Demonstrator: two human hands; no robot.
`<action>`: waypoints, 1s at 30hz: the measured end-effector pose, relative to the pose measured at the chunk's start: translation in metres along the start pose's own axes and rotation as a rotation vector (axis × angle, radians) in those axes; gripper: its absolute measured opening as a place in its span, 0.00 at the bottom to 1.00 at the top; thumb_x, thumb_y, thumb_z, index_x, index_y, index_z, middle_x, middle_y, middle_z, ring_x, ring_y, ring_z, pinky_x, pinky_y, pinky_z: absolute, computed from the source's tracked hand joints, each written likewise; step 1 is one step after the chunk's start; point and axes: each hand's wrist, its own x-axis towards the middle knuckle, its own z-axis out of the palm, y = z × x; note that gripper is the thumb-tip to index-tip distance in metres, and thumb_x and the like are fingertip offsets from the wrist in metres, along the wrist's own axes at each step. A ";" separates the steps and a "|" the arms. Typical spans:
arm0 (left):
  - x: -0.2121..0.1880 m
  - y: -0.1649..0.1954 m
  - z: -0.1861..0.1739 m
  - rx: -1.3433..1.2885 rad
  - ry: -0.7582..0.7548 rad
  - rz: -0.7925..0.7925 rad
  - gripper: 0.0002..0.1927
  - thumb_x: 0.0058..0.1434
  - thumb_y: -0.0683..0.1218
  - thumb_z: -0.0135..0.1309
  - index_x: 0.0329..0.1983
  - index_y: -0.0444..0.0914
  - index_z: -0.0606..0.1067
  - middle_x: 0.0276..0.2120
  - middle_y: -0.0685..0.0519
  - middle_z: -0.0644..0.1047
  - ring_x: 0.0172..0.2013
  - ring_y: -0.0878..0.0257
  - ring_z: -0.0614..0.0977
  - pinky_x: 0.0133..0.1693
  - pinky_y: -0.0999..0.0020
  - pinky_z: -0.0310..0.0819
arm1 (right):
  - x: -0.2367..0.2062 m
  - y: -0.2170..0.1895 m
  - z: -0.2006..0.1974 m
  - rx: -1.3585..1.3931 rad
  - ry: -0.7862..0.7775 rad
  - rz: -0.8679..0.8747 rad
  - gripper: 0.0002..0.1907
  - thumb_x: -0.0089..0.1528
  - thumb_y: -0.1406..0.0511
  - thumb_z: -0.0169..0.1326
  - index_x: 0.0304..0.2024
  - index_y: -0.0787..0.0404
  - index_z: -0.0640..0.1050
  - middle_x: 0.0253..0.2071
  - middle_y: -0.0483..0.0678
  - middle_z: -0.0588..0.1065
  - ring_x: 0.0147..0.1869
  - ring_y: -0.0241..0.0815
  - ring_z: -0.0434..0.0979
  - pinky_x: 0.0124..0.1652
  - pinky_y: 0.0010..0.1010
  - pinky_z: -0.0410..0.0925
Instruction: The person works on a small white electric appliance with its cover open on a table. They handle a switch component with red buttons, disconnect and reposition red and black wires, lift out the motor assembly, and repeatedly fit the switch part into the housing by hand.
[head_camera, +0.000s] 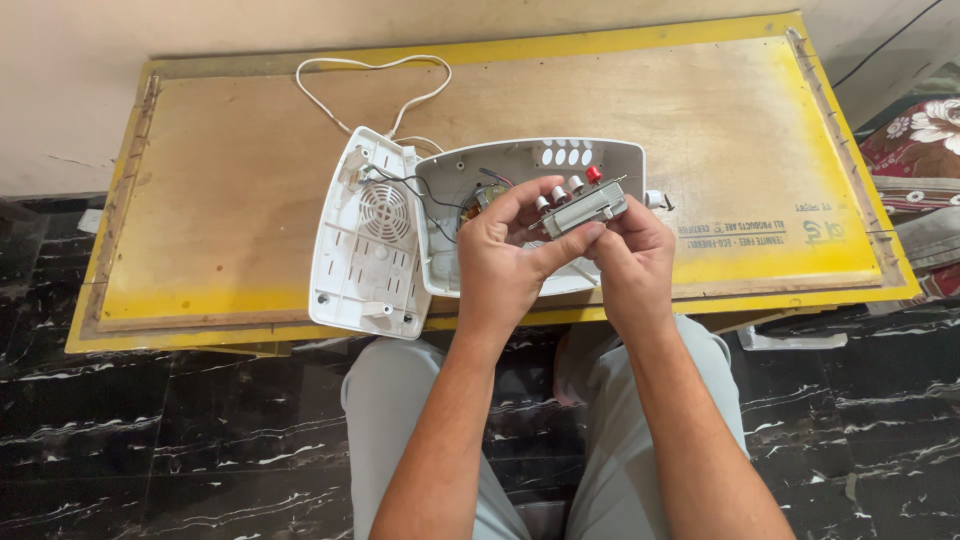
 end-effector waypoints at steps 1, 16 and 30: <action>0.000 0.000 -0.001 -0.010 -0.003 -0.008 0.25 0.55 0.41 0.71 0.55 0.29 0.78 0.43 0.51 0.83 0.42 0.69 0.84 0.47 0.71 0.84 | 0.000 0.000 0.000 -0.002 -0.001 -0.002 0.13 0.68 0.76 0.46 0.54 0.71 0.76 0.49 0.49 0.78 0.51 0.35 0.79 0.51 0.28 0.74; 0.005 -0.006 -0.007 -0.158 -0.007 -0.028 0.23 0.57 0.38 0.68 0.54 0.29 0.75 0.44 0.49 0.82 0.44 0.67 0.84 0.48 0.71 0.83 | 0.000 -0.007 0.008 0.189 -0.054 0.111 0.16 0.66 0.74 0.43 0.56 0.72 0.73 0.51 0.51 0.78 0.54 0.39 0.81 0.56 0.34 0.75; 0.014 -0.008 -0.030 -0.344 0.051 -0.359 0.24 0.58 0.50 0.66 0.50 0.31 0.75 0.39 0.49 0.81 0.34 0.66 0.83 0.40 0.72 0.79 | -0.002 -0.016 0.019 0.113 -0.091 0.193 0.16 0.69 0.73 0.48 0.59 0.72 0.71 0.45 0.59 0.79 0.45 0.44 0.82 0.49 0.37 0.77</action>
